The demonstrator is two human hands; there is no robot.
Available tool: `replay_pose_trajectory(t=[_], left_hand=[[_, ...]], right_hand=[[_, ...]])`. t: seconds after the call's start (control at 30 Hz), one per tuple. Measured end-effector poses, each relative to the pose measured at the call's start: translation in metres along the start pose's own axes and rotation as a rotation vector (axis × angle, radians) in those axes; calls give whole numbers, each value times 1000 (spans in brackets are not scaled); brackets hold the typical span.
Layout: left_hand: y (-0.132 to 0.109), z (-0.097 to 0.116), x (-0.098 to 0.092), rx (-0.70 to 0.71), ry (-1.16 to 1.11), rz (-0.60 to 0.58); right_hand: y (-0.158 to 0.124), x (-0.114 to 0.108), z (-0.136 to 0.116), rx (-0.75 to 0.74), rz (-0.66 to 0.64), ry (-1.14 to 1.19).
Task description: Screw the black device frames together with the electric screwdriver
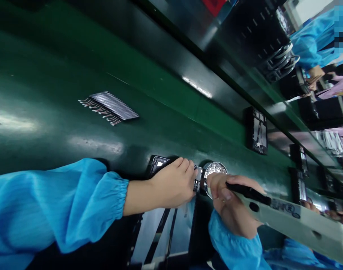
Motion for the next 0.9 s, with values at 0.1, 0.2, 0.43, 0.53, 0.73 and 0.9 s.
replay_pose_trajectory(t=[0.1,0.2,0.43,0.53,0.73,0.9], left_hand=[[0,0,0,-2,3,3],[0,0,1,-6,-4,-31],[0,1,0,-7,-28,-33],[-1,0,1,-15,-41,-21],[-1,1,3,-13,-40,-20],[1,-4,0,-40,-103,-97]], right_hand=[[-1,1,1,1,-12,5],[-2,2,2,5,-30,10],[-2,1,4,-10,-7,32],[-2,-1,5,-19,8,15],[-1,1,6,-55,-18,42],[2,1,10,-105,-71,56]])
Point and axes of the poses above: each hand's wrist, its own y-axis towards the middle knuckle, its own x-axis out of the palm, z = x × y, the point moved 5 cm from there along y, towards the middle knuckle, and after that the axes turned 8 degrees about x, right-handed, at the moved point
